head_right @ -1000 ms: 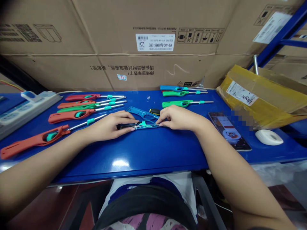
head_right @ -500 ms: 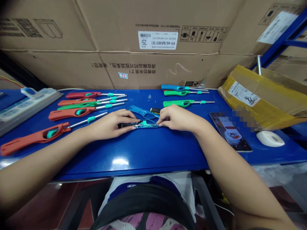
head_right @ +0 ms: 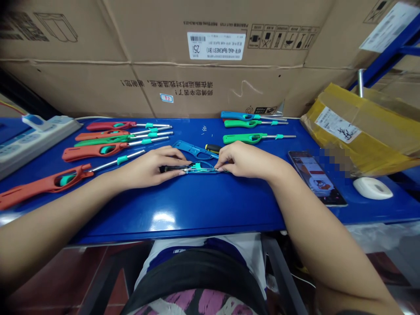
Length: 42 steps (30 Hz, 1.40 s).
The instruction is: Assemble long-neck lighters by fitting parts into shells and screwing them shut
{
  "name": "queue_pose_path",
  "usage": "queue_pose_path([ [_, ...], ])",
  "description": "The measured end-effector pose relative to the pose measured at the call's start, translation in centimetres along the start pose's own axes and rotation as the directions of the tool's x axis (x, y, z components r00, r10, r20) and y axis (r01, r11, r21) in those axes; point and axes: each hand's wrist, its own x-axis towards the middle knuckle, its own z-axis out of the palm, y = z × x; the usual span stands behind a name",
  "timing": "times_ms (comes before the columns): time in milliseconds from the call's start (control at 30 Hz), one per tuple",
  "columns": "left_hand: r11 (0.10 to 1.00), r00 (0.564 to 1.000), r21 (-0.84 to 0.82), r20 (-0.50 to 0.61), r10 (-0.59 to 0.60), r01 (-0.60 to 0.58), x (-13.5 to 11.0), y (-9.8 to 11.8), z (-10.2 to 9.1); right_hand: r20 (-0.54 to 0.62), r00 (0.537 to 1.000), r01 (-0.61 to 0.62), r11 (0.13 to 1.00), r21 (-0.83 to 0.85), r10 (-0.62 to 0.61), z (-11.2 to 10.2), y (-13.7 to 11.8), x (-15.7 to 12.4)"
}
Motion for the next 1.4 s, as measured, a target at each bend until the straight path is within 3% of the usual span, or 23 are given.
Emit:
queue_pose_path([
  [300,1.000,1.000,-0.016,-0.005,0.004,-0.004,0.0,0.1,-0.1,-0.041,0.991,-0.130,0.991,0.017,0.130,0.3,-0.5,0.5],
  [433,1.000,1.000,0.002,-0.001,-0.002,0.002,0.0,0.1,-0.1,-0.003,0.980,-0.197,0.979,0.043,0.198,0.0,-0.7,0.3],
  [600,0.999,1.000,0.032,0.010,-0.002,0.002,-0.1,0.2,0.0,-0.031,0.978,-0.203,0.978,0.056,0.204,-0.4,-0.8,0.1],
  [967,1.000,1.000,0.015,-0.003,0.010,-0.010,-0.1,0.3,0.1,0.002,0.940,-0.338,0.932,0.129,0.341,1.1,-0.1,1.1],
  [1100,1.000,1.000,0.028,0.003,0.002,-0.002,-0.1,0.4,-0.1,-0.045,0.952,-0.294,0.947,0.129,0.302,1.1,-0.2,1.1],
  [1233,0.999,1.000,0.045,0.029,-0.003,0.002,-0.1,0.6,-0.2,-0.130,0.978,-0.148,0.980,0.132,0.166,1.2,-0.9,1.0],
  [1400,0.999,0.998,0.038,0.064,0.004,-0.006,-0.1,0.6,-0.1,-0.148,0.985,-0.064,0.979,0.192,0.094,1.9,-1.5,1.2],
])
